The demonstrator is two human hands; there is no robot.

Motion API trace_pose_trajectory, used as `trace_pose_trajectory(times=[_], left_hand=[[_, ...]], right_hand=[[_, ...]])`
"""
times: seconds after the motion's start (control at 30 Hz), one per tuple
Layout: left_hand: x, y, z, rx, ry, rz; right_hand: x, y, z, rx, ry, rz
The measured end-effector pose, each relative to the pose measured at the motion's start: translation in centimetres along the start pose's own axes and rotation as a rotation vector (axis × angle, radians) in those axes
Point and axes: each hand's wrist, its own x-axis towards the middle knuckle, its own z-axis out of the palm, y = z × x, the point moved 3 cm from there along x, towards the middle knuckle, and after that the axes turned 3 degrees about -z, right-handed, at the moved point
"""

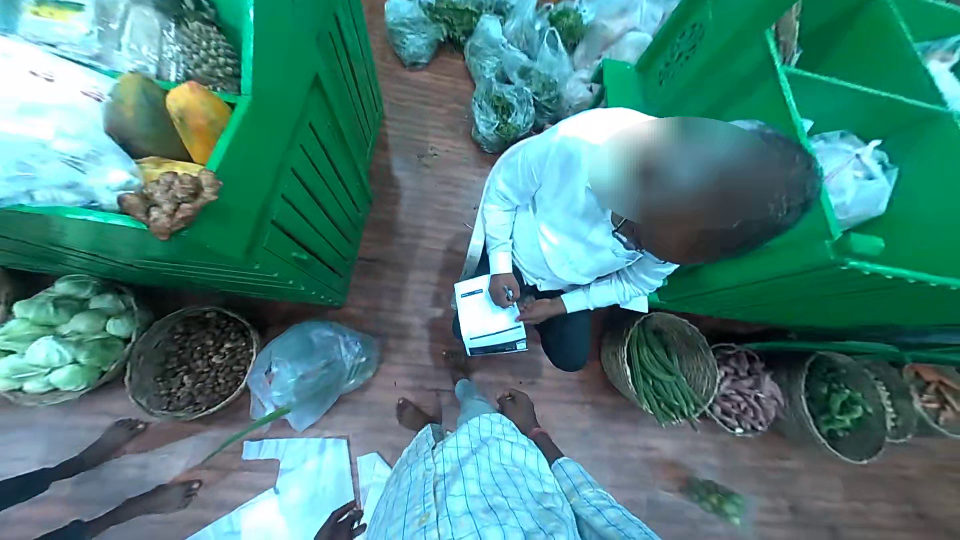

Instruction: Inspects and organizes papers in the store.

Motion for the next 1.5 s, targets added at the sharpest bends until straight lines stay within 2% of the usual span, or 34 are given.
trace_pose_trajectory(times=[0.1, 0.2, 0.33, 0.47, 0.57, 0.63, 0.7, 0.73, 0.8, 0.83, 0.97, 1.17, 1.3, 1.5], left_hand=[[-0.5, 1.3, -0.8, -0.025, 0.063, 0.095], [0.0, 2.1, -1.6, -0.049, 0.062, 0.102], [-0.4, 2.7, -1.7, -0.05, 0.063, 0.131], [-0.6, 2.2, -0.9, -0.021, 0.066, 0.158], [-1.3, 1.8, -0.1, 0.015, 0.047, 0.16], [-1.8, 1.6, 0.2, 0.012, 0.052, 0.14], [-2.3, 1.5, 0.4, 0.008, 0.063, 0.118], [-2.3, 1.4, 0.4, -0.002, 0.064, 0.109], [-2.2, 1.2, 0.3, -0.03, 0.072, 0.103], [-2.0, 1.0, 0.2, -0.046, 0.072, 0.099], [-1.0, 0.4, 0.3, -0.091, 0.079, 0.107], [-0.9, 1.3, 0.8, -0.075, 0.057, 0.116], [-0.4, 1.5, 1.1, -0.071, 0.055, 0.14], [0.2, 1.9, 1.2, -0.049, 0.032, 0.173]], right_hand=[[0.7, 0.7, 0.2, 0.032, -0.004, 0.012], [1.2, 0.2, 0.0, 0.092, -0.045, 0.044], [2.2, -2.9, -1.1, 0.197, -0.165, 0.121], [4.2, -6.2, -1.8, 0.264, -0.244, 0.049], [5.8, -8.6, -1.7, 0.33, -0.239, 0.06], [8.2, -6.4, -1.1, 0.399, -0.257, 0.004], [10.9, -2.1, -0.9, 0.501, -0.364, -0.163], [9.9, -3.1, -1.4, 0.494, -0.346, -0.142], [5.7, -9.5, -1.9, 0.37, -0.173, 0.147], [5.9, -10.7, -1.9, 0.337, -0.209, 0.139], [6.0, -8.6, -2.0, 0.153, -0.303, -0.028], [4.8, -2.7, -1.3, -0.211, -0.411, 0.028], [3.3, -1.6, -1.1, -0.268, -0.393, -0.073], [2.5, -1.8, -1.2, -0.23, -0.371, -0.119]])
